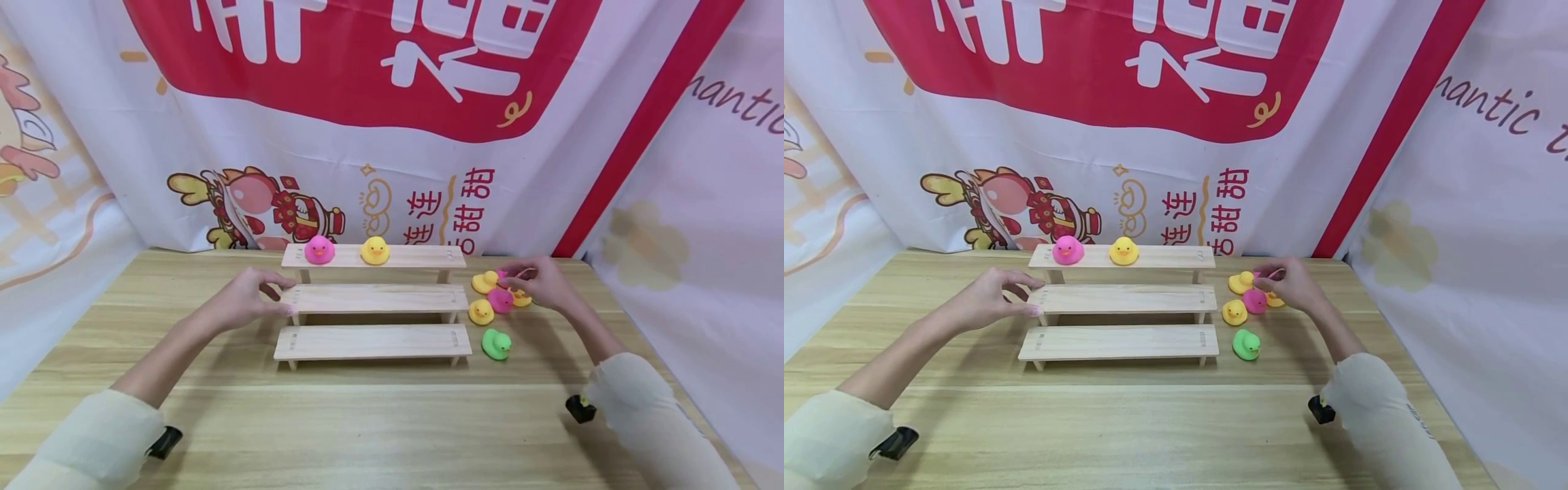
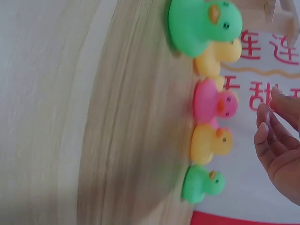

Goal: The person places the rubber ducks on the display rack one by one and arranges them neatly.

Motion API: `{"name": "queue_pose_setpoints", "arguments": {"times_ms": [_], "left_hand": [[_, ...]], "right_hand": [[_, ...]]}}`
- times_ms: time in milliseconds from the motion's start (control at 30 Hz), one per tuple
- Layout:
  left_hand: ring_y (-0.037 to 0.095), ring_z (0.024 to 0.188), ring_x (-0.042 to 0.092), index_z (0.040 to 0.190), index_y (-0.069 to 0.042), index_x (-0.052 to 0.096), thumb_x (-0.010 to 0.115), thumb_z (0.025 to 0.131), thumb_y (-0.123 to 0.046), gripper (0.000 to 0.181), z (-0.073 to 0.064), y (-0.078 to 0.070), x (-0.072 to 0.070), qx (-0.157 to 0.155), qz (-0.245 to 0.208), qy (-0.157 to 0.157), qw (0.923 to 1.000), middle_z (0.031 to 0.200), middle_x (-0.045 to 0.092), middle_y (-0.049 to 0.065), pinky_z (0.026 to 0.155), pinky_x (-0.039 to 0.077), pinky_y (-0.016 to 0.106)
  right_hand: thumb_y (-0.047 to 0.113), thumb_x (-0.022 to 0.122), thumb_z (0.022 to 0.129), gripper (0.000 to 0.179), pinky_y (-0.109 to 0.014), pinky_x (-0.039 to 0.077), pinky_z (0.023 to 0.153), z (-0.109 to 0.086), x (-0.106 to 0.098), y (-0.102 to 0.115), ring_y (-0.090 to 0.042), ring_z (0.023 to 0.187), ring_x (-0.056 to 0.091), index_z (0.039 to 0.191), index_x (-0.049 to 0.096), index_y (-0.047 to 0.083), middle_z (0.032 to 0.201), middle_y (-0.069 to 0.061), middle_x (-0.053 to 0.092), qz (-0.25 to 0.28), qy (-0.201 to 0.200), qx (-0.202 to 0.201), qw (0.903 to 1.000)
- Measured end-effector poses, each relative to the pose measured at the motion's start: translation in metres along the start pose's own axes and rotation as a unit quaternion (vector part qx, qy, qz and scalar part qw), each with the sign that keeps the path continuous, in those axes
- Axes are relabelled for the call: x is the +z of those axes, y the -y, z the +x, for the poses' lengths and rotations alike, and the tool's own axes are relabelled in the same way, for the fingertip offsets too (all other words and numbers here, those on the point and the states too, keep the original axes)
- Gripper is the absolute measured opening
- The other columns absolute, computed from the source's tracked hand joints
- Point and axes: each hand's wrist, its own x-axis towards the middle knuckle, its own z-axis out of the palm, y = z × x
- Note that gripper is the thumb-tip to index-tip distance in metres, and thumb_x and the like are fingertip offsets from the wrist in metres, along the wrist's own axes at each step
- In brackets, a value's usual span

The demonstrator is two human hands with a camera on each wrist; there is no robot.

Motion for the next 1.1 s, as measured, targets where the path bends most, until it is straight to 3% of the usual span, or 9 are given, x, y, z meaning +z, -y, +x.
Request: {"name": "queue_pose_setpoints", "arguments": {"times_ms": [300,633,833,1100], "left_hand": [[0.031,0.099,0.070,0.127,0.008,0.069,0.086,0.086,-0.014,0.049,0.000,0.001,0.001,-0.006,0.000,0.001,1.0000,0.126,0.070,0.025,0.080,0.058,0.036],[0.030,0.097,0.071,0.125,0.009,0.069,0.086,0.085,-0.013,0.049,-0.001,0.001,0.001,0.007,-0.007,-0.003,0.9999,0.122,0.071,0.026,0.080,0.058,0.034],[0.031,0.098,0.071,0.125,0.010,0.069,0.086,0.085,-0.013,0.049,-0.001,0.001,0.000,0.003,-0.008,-0.001,1.0000,0.123,0.070,0.026,0.079,0.059,0.033],[0.031,0.098,0.071,0.125,0.010,0.069,0.086,0.086,-0.012,0.049,-0.001,0.002,0.000,0.003,-0.005,0.000,1.0000,0.123,0.070,0.026,0.080,0.059,0.036]], "right_hand": [[0.005,0.074,0.095,0.029,-0.018,0.055,0.072,-0.006,-0.008,-0.020,-0.035,0.095,0.069,0.119,0.071,-0.012,0.106,-0.026,0.073,-0.006,-0.027,0.001,0.9996],[0.003,0.075,0.094,0.030,-0.018,0.055,0.066,-0.009,-0.009,-0.041,-0.035,0.086,0.072,0.116,0.069,-0.016,0.107,-0.032,0.070,-0.008,-0.036,-0.006,0.9993],[0.001,0.074,0.093,0.030,-0.019,0.054,0.064,-0.012,-0.015,-0.051,-0.035,0.087,0.071,0.116,0.068,-0.017,0.107,-0.033,0.070,-0.013,-0.046,0.011,0.9988],[0.002,0.073,0.094,0.034,-0.020,0.052,0.060,-0.013,-0.019,-0.061,-0.024,0.076,0.075,0.121,0.064,-0.018,0.114,-0.036,0.067,-0.005,-0.047,0.045,0.9979]]}}
